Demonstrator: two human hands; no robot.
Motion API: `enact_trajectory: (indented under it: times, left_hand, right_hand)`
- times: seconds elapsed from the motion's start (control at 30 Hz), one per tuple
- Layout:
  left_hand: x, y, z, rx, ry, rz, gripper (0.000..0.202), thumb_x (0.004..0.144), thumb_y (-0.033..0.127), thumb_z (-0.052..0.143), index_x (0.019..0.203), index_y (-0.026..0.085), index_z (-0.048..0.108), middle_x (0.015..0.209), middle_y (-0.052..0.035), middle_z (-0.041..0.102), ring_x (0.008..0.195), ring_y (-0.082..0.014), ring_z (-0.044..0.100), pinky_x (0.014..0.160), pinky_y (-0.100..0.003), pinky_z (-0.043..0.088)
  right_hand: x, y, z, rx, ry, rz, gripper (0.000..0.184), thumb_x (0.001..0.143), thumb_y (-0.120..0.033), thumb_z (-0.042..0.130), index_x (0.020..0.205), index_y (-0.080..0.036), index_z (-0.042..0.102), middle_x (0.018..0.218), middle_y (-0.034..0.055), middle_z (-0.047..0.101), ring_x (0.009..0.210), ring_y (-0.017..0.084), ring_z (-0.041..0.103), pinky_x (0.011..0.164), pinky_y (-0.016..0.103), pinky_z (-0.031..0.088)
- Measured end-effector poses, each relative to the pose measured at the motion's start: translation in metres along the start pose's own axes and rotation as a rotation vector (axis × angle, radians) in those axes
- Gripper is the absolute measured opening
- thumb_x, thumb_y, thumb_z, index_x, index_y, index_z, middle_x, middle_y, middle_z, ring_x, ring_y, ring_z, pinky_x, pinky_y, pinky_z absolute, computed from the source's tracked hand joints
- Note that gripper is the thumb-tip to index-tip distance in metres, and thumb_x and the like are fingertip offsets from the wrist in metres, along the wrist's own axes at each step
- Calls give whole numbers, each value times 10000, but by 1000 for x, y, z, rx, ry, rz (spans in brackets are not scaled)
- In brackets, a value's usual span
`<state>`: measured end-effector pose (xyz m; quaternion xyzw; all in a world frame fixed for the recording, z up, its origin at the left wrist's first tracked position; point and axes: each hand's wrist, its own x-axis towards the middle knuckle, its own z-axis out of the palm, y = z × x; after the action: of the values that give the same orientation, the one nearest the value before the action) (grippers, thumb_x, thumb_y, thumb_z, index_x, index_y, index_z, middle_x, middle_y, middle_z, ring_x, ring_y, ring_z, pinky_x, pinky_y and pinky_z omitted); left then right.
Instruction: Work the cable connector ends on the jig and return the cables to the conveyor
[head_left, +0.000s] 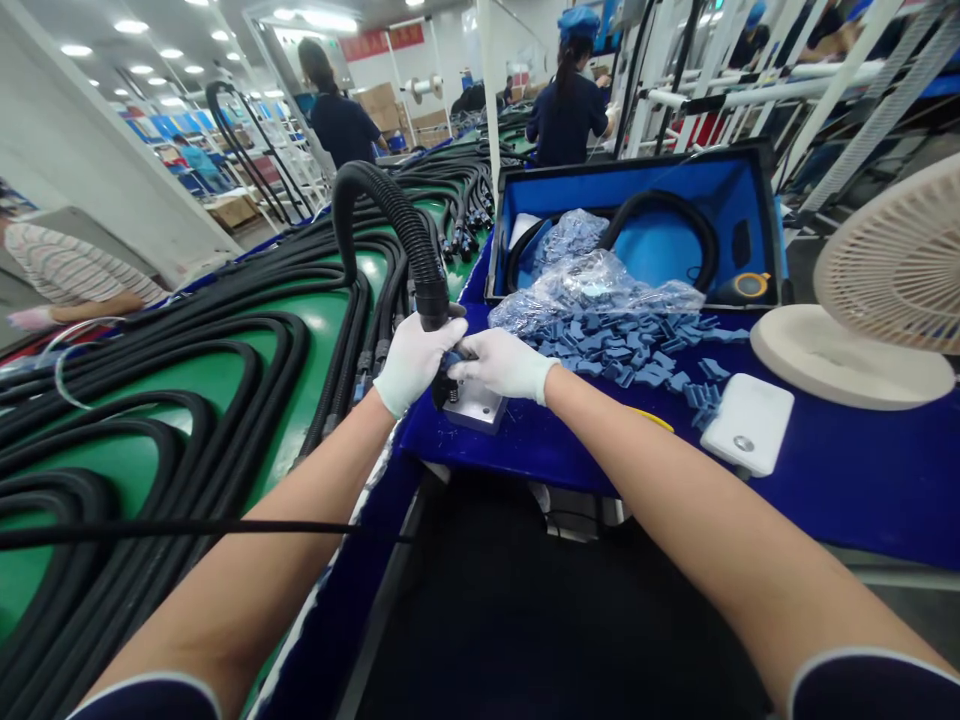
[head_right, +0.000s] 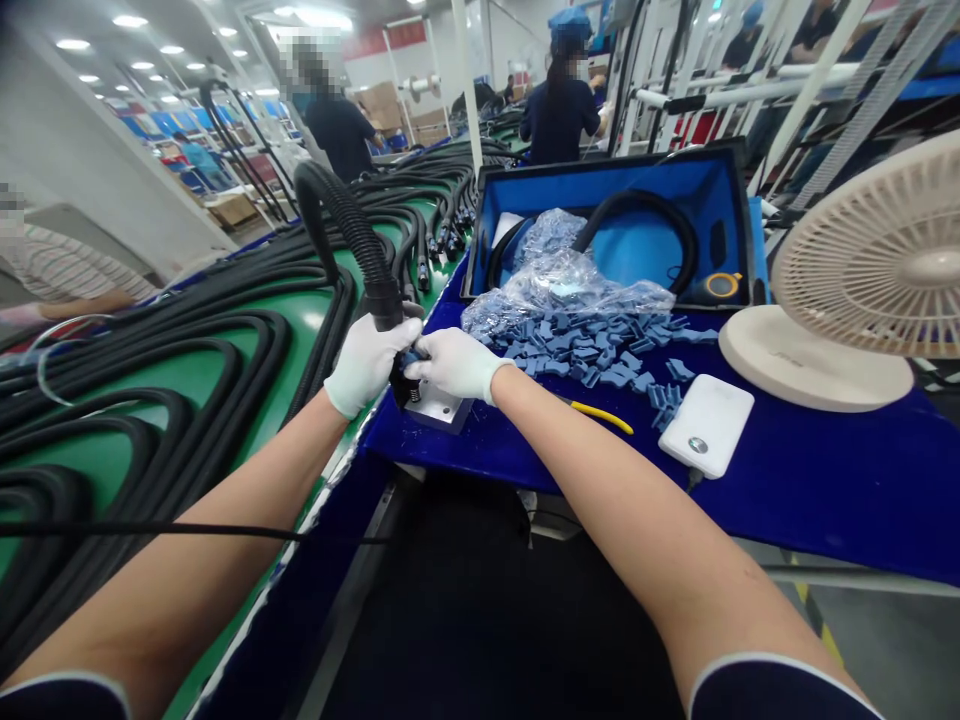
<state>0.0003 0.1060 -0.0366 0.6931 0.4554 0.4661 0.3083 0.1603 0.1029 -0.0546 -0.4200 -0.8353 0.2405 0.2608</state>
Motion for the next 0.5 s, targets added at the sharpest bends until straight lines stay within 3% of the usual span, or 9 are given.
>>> enact_trajectory:
  times: [0.17, 0.37, 0.43, 0.5]
  left_hand:
    - [0, -2, -2, -83, 5, -30, 254, 792, 283, 693, 996, 131, 701, 883, -46, 695, 803, -179, 622, 785, -312, 503]
    - [0, -2, 2, -246, -39, -78, 251, 814, 295, 707, 1013, 145, 679, 764, -31, 660, 717, -173, 638, 693, -307, 526]
    - [-1, -1, -3, -251, -40, -42, 236, 847, 338, 705, 987, 155, 652, 774, -39, 662, 698, -165, 640, 669, -295, 527]
    - [-5, 0, -21, -292, 40, 3, 262, 893, 386, 669, 1040, 177, 610, 845, -45, 676, 662, -140, 626, 615, -265, 516]
  right_hand:
    - [2, 5, 5, 110, -27, 5, 297, 809, -374, 680, 639, -159, 564, 589, -52, 459, 583, 95, 393, 578, 264, 264]
    - [6, 17, 16, 302, -14, 140, 430, 733, -537, 724, 584, -161, 577, 542, -58, 449, 550, 93, 396, 539, 256, 306]
    - [4, 17, 17, 267, -18, 173, 451, 719, -583, 733, 611, -162, 610, 548, -49, 494, 549, 100, 437, 532, 252, 323]
    - [2, 14, 17, 203, -39, 174, 461, 725, -620, 728, 672, -165, 675, 595, -25, 584, 574, 117, 508, 547, 252, 359]
